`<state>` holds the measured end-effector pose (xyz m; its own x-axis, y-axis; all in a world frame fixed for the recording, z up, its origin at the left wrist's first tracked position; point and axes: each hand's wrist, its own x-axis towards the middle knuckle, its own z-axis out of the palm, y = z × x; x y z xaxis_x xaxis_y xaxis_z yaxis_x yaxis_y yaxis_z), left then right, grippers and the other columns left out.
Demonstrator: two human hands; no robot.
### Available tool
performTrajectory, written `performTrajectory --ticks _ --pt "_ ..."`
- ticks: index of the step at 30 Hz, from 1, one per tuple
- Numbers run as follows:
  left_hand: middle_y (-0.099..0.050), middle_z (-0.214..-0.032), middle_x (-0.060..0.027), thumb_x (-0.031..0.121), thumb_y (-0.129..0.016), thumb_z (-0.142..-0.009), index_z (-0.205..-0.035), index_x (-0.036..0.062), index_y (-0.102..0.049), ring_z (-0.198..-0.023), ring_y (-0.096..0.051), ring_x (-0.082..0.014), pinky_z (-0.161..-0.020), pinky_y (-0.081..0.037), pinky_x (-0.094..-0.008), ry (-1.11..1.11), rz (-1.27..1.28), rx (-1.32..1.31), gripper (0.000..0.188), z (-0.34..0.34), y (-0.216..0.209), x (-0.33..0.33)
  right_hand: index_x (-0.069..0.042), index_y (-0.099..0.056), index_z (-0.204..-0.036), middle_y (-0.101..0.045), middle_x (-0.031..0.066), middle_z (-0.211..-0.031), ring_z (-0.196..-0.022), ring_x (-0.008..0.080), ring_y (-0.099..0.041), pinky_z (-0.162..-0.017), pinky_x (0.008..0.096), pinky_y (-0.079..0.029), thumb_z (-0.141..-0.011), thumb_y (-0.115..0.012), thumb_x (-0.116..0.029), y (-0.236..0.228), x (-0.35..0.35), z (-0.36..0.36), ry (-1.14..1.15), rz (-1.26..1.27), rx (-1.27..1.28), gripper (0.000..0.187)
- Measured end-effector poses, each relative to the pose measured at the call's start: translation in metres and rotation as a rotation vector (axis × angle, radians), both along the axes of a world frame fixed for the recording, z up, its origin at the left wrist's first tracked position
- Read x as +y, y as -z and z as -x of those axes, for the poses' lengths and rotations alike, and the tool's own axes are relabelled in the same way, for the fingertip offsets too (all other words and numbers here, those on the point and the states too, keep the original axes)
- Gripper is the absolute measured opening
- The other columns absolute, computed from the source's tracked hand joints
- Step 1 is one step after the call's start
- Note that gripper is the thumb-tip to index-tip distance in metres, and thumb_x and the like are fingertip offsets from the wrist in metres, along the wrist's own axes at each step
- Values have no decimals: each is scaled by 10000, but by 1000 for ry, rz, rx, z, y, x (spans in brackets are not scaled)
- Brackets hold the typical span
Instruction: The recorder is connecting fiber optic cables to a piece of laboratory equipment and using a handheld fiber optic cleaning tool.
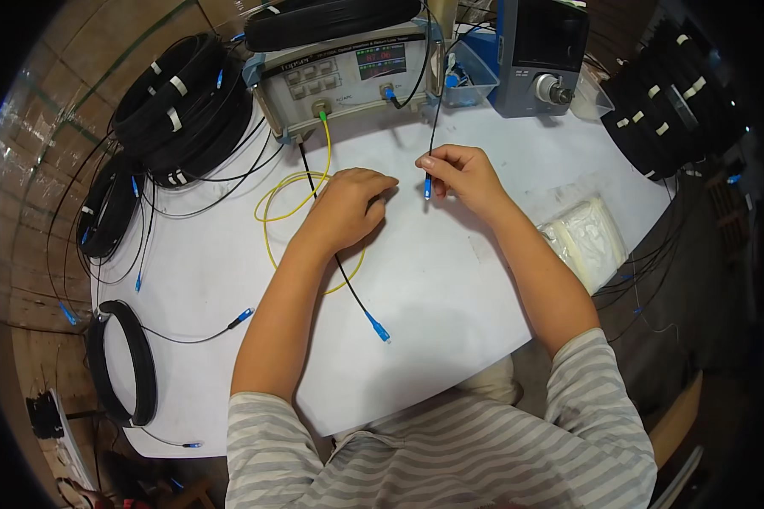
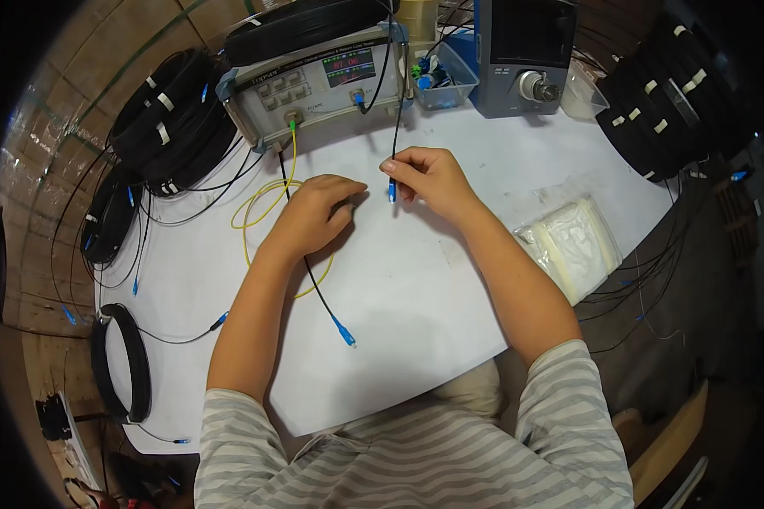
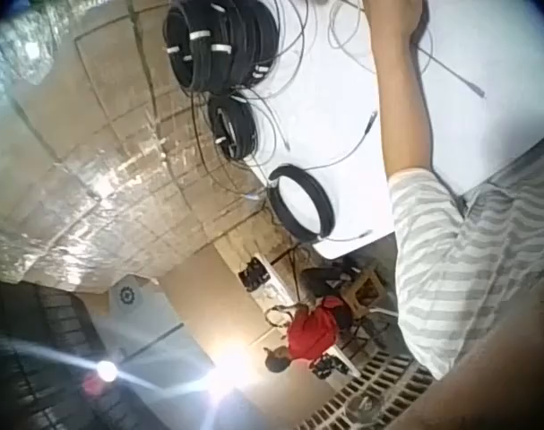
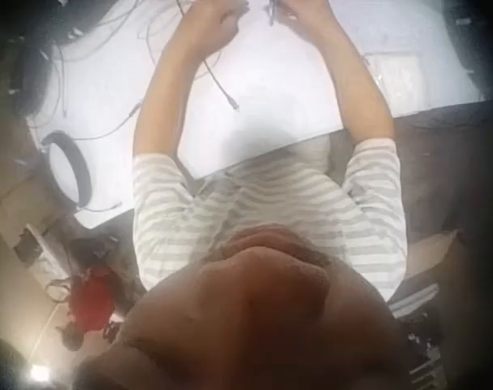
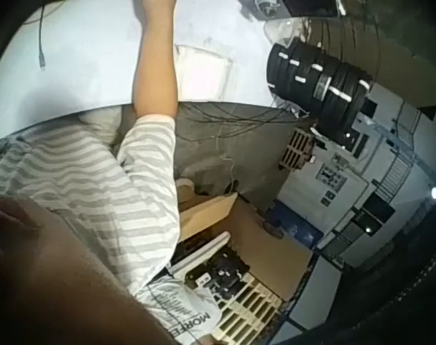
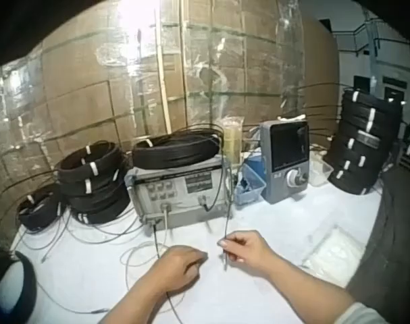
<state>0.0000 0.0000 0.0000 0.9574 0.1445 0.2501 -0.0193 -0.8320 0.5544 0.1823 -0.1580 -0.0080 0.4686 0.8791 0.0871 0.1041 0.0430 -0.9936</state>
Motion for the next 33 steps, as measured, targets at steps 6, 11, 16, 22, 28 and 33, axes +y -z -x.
performTrajectory --ticks 6,11,16,22,28,33 --pt "-660 -1107 -102 89 -659 -837 -1114 51 -683 -1072 -602 -300 -952 -469 -383 -134 -164 -80 280 30 6 -1 2 -691 -1005 -672 31 -809 -689 100 -648 -640 242 -558 -944 -674 -203 0 3 15 -100 48 159 215" --pt "-645 -1057 -75 154 -688 -870 -1074 69 -687 -1013 -597 -284 -892 -472 -399 -185 -200 -69 221 29 7 -3 34 -672 -1102 -692 68 -888 -767 124 -682 -711 258 -581 -963 -643 -166 9 6 19 -145 17 214 245" --pt "-623 -1030 -75 176 -702 -873 -1093 70 -673 -993 -576 -279 -849 -468 -396 -198 -167 -107 246 29 12 -7 40 -656 -1134 -697 86 -934 -826 139 -699 -741 251 -584 -970 -633 -148 11 8 23 -69 -36 273 251" --pt "-658 -964 -101 103 -729 -874 -1109 49 -658 -861 -655 -221 -761 -534 -306 -269 59 -214 251 27 13 -13 43 -643 -1149 -697 92 -958 -869 157 -708 -753 252 -590 -980 -621 -166 18 13 25 19 -116 300 270" --pt "-699 -1021 -91 98 -685 -923 -1200 26 -617 -908 -669 -160 -798 -522 -279 -293 290 -149 294 26 19 -14 43 -628 -1180 -696 106 -1003 -894 166 -708 -788 267 -594 -985 -610 -158 17 17 30 13 -197 314 281" --pt "-698 -1048 -142 188 -681 -926 -1206 54 -615 -933 -685 -261 -813 -526 -338 -289 362 -166 317 23 26 -9 48 -624 -1184 -696 110 -1016 -902 171 -708 -810 282 -593 -986 -607 -150 15 16 30 46 -212 302 281"
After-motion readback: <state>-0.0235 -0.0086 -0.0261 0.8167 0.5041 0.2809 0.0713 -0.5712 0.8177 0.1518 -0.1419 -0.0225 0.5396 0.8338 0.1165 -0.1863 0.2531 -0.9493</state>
